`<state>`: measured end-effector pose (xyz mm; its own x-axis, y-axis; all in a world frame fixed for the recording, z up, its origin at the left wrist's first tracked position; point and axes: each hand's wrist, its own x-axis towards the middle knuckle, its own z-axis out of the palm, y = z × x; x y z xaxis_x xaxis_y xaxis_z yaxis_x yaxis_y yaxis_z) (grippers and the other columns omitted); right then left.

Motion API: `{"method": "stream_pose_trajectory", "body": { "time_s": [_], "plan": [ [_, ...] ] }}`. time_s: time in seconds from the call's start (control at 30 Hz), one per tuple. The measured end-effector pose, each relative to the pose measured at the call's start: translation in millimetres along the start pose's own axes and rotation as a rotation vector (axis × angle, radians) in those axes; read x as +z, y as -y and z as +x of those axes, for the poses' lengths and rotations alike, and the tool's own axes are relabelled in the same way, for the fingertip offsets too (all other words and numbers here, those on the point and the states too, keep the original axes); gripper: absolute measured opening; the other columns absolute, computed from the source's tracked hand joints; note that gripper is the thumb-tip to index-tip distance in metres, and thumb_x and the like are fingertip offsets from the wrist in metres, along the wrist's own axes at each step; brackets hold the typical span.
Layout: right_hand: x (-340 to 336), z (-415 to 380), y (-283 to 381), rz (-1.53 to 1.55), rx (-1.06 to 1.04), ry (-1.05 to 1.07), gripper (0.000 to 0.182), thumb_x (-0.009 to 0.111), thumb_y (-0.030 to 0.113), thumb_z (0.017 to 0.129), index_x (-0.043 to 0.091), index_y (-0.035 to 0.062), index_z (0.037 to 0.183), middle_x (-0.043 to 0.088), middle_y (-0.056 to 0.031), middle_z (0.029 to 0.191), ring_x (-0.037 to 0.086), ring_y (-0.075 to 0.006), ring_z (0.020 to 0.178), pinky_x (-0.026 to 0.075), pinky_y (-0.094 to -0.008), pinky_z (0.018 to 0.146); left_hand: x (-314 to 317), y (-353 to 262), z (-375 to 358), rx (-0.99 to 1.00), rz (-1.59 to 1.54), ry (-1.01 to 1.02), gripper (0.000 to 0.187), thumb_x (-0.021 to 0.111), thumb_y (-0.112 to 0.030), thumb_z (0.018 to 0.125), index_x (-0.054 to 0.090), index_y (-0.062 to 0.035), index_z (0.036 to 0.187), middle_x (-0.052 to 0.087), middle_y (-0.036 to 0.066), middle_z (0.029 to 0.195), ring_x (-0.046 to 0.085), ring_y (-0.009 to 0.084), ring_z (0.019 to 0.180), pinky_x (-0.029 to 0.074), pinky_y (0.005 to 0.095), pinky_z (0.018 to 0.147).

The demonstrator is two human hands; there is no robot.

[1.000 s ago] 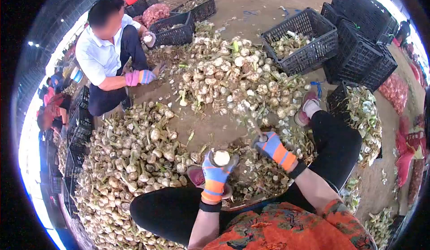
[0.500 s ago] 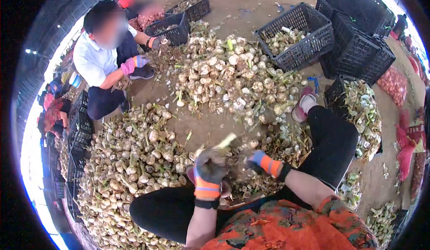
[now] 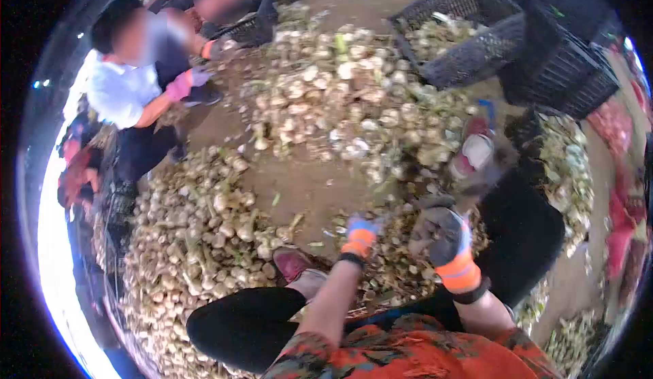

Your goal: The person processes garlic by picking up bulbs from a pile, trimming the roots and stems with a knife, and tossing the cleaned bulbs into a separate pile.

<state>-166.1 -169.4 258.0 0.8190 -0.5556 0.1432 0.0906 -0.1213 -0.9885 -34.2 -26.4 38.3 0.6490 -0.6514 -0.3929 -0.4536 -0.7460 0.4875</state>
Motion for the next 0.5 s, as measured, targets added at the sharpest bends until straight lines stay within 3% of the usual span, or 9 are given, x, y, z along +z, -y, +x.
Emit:
{"method": "stream_pose_trajectory", "body": {
  "time_s": [0.03, 0.07, 0.1, 0.17, 0.27, 0.3, 0.37, 0.43, 0.5],
  "plan": [
    [5, -2, 8, 0.174, 0.179, -0.005, 0.020, 0.061, -0.003, 0.063, 0.053, 0.0032, 0.080, 0.054, -0.0034, 0.071, 0.051, -0.0158, 0.056, 0.043, -0.0286, 0.050, 84, 32, 33, -0.097, -0.025, 0.041, 0.074, 0.057, -0.058, 0.070, 0.049, -0.0013, 0.118, 0.058, 0.021, 0.105, 0.056, 0.0355, 0.097, 0.038, 0.0402, 0.092],
    [-2, -9, -9, 0.092, 0.171, 0.021, 0.020, 0.062, -0.001, 0.063, 0.053, 0.0034, 0.080, 0.055, -0.0026, 0.071, 0.051, -0.0156, 0.056, 0.042, -0.0285, 0.049, 82, 8, 30, -0.184, -0.011, -0.193, 0.078, 0.062, -0.057, 0.067, 0.047, 0.0004, 0.119, 0.054, 0.022, 0.113, 0.053, 0.0364, 0.102, 0.039, 0.0398, 0.092],
    [-3, -10, -24, 0.009, 0.159, 0.044, 0.021, 0.062, 0.001, 0.062, 0.053, 0.0037, 0.081, 0.055, -0.0018, 0.071, 0.051, -0.0154, 0.055, 0.042, -0.0285, 0.049, 38, -21, 17, -0.332, -0.340, -0.137, 0.081, 0.068, -0.050, 0.065, 0.043, 0.0020, 0.122, 0.049, 0.025, 0.118, 0.051, 0.0375, 0.104, 0.042, 0.0396, 0.089],
    [13, 2, 13, -0.048, 0.173, 0.039, 0.026, 0.060, -0.012, 0.052, 0.045, 0.0052, 0.064, 0.040, 0.0012, 0.067, 0.043, -0.0110, 0.054, 0.038, -0.0243, 0.049, 149, 43, 80, -0.411, -0.794, -0.158, 0.078, 0.076, -0.036, 0.062, 0.041, 0.0017, 0.121, 0.051, 0.023, 0.116, 0.053, 0.0342, 0.103, 0.045, 0.0389, 0.085],
    [14, 8, 7, -0.147, -0.016, 0.106, 0.021, 0.061, -0.006, 0.056, 0.046, 0.0055, 0.064, 0.040, 0.0023, 0.066, 0.043, -0.0104, 0.054, 0.038, -0.0264, 0.049, 55, 9, 38, -0.174, -1.149, -0.346, 0.076, 0.080, -0.023, 0.060, 0.039, 0.0002, 0.119, 0.056, 0.018, 0.107, 0.055, 0.0266, 0.100, 0.047, 0.0362, 0.081],
    [18, 9, 9, -0.153, -0.027, 0.110, 0.021, 0.061, -0.006, 0.056, 0.046, 0.0055, 0.064, 0.040, 0.0023, 0.066, 0.043, -0.0104, 0.054, 0.038, -0.0264, 0.049, 156, 88, 100, -0.018, -1.624, -0.233, 0.046, 0.054, -0.031, 0.085, 0.044, 0.0004, 0.117, 0.053, 0.017, 0.114, 0.051, 0.0278, 0.103, 0.042, 0.0464, 0.091],
    [33, 13, 14, -0.171, 0.172, 0.214, 0.012, 0.061, 0.003, 0.060, 0.052, 0.0047, 0.068, 0.049, -0.0016, 0.065, 0.050, -0.0137, 0.057, 0.041, -0.0290, 0.052, -45, -17, -24, 0.039, -1.074, -0.260, 0.050, 0.043, -0.044, 0.087, 0.049, -0.0001, 0.109, 0.054, 0.018, 0.112, 0.053, 0.0284, 0.102, 0.041, 0.0475, 0.090],
    [42, 7, 16, -0.209, 0.383, 0.272, 0.012, 0.060, 0.013, 0.065, 0.057, 0.0039, 0.072, 0.057, -0.0054, 0.065, 0.056, -0.0169, 0.061, 0.044, -0.0315, 0.056, -53, 6, -36, 0.013, -1.523, -0.356, 0.053, 0.041, -0.046, 0.087, 0.048, 0.0010, 0.110, 0.056, 0.016, 0.108, 0.055, 0.0275, 0.098, 0.043, 0.0453, 0.088],
    [51, -6, 2, -0.544, 0.025, 0.492, 0.026, 0.056, 0.023, 0.070, 0.061, 0.0041, 0.087, 0.062, -0.0152, 0.078, 0.061, -0.0299, 0.071, 0.048, -0.0358, 0.063, -61, 33, -55, 0.027, -1.193, -0.547, 0.051, 0.074, -0.012, 0.066, 0.049, 0.0012, 0.108, 0.059, 0.013, 0.101, 0.058, 0.0166, 0.086, 0.048, 0.0280, 0.077]
  ]
}}
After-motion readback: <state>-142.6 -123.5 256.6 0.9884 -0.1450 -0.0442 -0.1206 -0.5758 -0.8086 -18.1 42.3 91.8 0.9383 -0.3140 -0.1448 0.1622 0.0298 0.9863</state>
